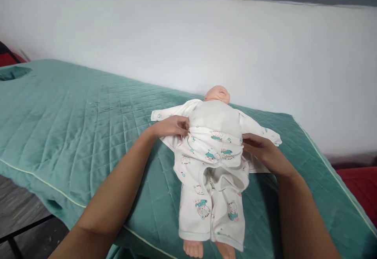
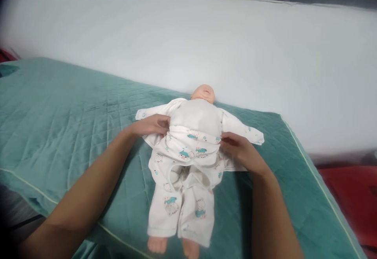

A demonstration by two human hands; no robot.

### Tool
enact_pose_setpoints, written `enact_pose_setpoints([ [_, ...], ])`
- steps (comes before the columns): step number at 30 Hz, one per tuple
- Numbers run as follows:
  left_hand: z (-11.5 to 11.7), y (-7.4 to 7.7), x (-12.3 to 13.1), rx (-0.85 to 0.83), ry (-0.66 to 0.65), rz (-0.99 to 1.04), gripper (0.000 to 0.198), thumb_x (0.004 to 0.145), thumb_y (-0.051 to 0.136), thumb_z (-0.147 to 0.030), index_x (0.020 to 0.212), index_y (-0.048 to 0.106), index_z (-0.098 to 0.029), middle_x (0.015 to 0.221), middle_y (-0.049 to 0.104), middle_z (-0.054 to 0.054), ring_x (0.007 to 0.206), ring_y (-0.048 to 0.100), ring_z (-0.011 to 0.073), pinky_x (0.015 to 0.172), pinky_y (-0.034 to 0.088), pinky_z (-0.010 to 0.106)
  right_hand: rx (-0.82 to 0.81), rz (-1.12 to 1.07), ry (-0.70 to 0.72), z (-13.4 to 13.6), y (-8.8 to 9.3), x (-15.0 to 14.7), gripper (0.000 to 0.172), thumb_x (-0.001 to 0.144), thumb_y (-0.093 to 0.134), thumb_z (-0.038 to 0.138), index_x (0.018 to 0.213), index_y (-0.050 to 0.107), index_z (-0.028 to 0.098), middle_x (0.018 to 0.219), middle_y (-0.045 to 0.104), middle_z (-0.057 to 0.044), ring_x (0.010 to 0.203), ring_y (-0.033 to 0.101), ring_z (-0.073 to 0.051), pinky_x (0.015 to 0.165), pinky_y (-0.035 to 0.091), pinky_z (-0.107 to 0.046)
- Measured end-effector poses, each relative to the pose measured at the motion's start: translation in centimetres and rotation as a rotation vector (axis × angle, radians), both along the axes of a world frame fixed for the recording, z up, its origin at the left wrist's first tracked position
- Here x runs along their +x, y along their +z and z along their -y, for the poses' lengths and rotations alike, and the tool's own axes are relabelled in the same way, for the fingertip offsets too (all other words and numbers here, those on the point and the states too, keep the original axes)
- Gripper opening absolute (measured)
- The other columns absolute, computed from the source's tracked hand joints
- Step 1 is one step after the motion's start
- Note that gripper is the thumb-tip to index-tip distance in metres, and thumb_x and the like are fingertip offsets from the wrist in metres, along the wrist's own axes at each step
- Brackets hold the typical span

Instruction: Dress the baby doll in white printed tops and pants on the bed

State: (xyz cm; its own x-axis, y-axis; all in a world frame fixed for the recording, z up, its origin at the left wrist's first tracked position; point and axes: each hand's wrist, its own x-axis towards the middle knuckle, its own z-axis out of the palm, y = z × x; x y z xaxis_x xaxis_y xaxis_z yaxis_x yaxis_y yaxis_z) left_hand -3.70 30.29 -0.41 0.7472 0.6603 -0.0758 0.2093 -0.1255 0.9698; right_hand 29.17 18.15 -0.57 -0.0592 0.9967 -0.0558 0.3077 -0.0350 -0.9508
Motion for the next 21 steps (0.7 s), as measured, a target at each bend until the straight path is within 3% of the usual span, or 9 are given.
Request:
enact_pose_setpoints([
  [5,0.4,0.5,0.2,0.13,0.153,0.248,0.023,0.076,0.072,-0.034,0.085,0.061,-0.016,0.078,0.062,0.002,0.072,0.059,0.0139,0.073,0.048,0.029,0.025,0.026,-0.063,-0.5,-0.8,-0.3,0.033,0.074,0.077,0.047,0.094,0.069,0.022,0.088,0.072,-0.004,0.081,0.064,-0.022,0.072,0.05,-0.034],
  [13,0.7,1.7,0.7,0.36,-0.052,0.039,0.028,0.075,0.075,-0.039,0.092,0.067,-0.019,0.091,0.055,0.003,0.087,0.05,0.0163,0.082,0.043,0.029,-0.033,0.003,0.028,-0.7,-0.9,-1.3,0.017,0.073,0.07,0.027,0.089,0.066,0.022,0.082,0.071,0.0,0.073,0.063,-0.018,0.066,0.049,-0.03],
  [21,1.2,1.9,0.9,0.513,-0.043,-0.025,0.024,0.076,0.075,-0.043,0.083,0.066,-0.022,0.108,0.047,0.003,0.11,0.045,0.0209,0.101,0.036,0.034,0.108,0.254,-0.002,-1.1,-1.3,-1.7,0.01,0.074,0.061,0.022,0.084,0.064,0.021,0.08,0.068,0.001,0.077,0.061,-0.018,0.067,0.045,-0.028],
])
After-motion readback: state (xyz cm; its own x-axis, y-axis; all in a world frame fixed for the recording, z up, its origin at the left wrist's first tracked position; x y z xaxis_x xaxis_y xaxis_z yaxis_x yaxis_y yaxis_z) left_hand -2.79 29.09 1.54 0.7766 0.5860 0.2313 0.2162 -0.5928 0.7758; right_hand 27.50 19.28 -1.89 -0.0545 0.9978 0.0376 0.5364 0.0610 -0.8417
